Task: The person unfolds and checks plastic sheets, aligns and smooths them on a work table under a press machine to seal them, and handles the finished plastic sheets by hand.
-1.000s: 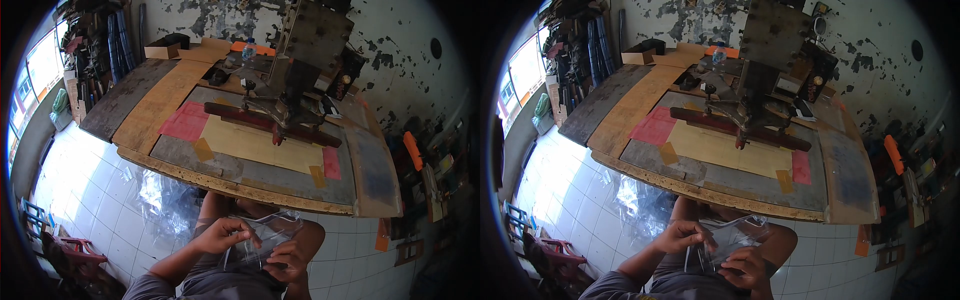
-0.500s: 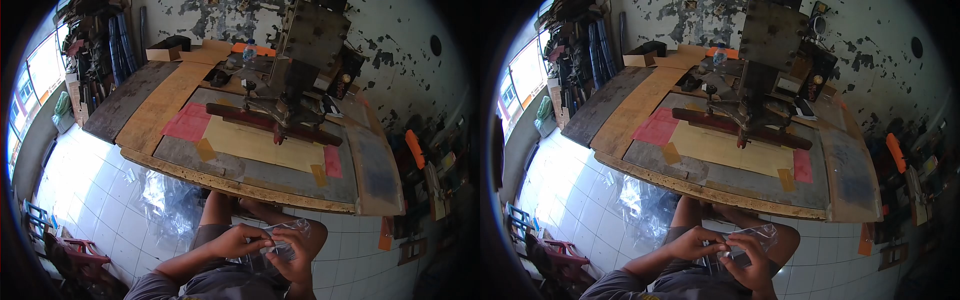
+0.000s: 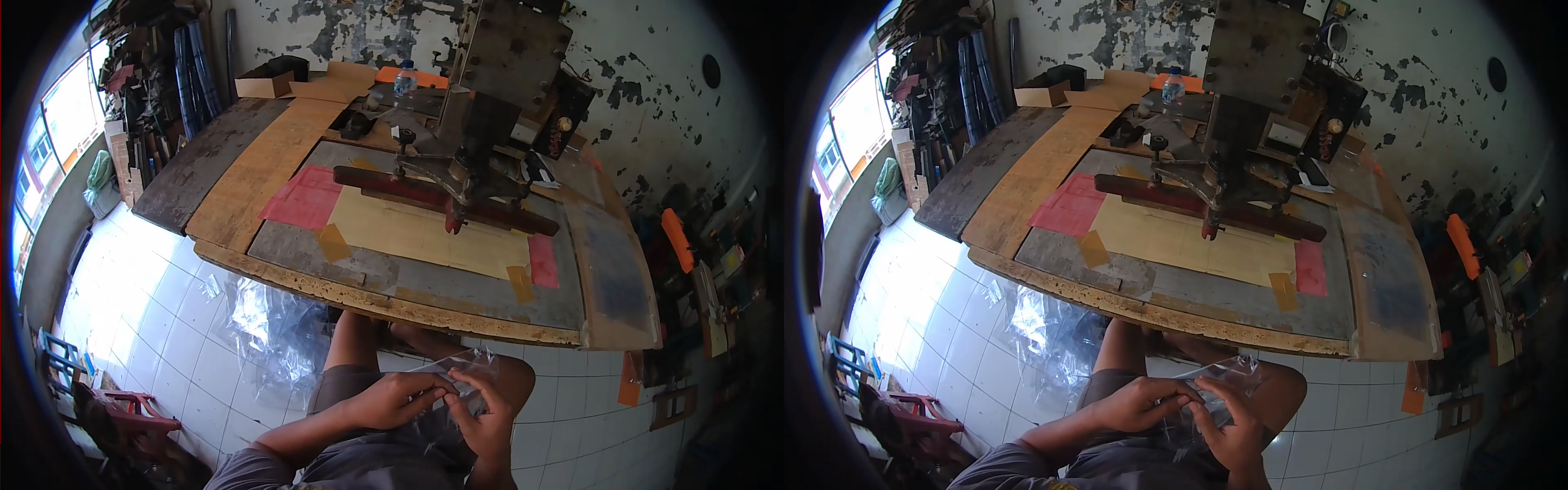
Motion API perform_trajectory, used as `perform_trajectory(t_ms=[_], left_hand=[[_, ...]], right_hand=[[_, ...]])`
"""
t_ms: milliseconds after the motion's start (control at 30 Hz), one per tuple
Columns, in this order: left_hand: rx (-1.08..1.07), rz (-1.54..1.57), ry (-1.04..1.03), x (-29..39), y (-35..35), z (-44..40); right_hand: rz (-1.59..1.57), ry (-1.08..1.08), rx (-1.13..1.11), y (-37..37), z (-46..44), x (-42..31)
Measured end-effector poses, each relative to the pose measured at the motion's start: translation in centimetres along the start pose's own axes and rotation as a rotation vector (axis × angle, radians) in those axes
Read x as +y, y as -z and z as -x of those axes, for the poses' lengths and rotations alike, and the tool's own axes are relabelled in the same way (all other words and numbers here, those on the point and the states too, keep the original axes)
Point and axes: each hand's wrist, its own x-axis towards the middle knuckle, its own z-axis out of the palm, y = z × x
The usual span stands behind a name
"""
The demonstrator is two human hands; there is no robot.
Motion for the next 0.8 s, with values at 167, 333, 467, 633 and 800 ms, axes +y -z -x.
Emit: perform_trajectory(t_ms=[167, 333, 467, 633, 800], left_hand=[[0.057, 0.034, -0.018, -0.4, -0.2, -0.3], [0.138, 0.066, 0.077, -0.5, -1.1, -0.1], [0.205, 0.041, 0.031, -0.4, -1.7, -0.3], [0.210, -0.132, -0.128, 0.0, -1.5, -1.3], [0.160, -0.209, -0.250, 3.0, 0.6, -3.8]], right_hand=[[0.043, 0.106, 0.014, 0.1, -0.3, 0.4], [0.050, 0.071, 0.095, 0.1, 0.0, 0.3], [0.056, 0.057, 0.064, 0.2, 0.1, 0.5], [0.092, 0.131, 0.098, 0.8, -0.8, -0.1], [0.093, 0.160, 0.086, 2.3, -3.5, -1.7]])
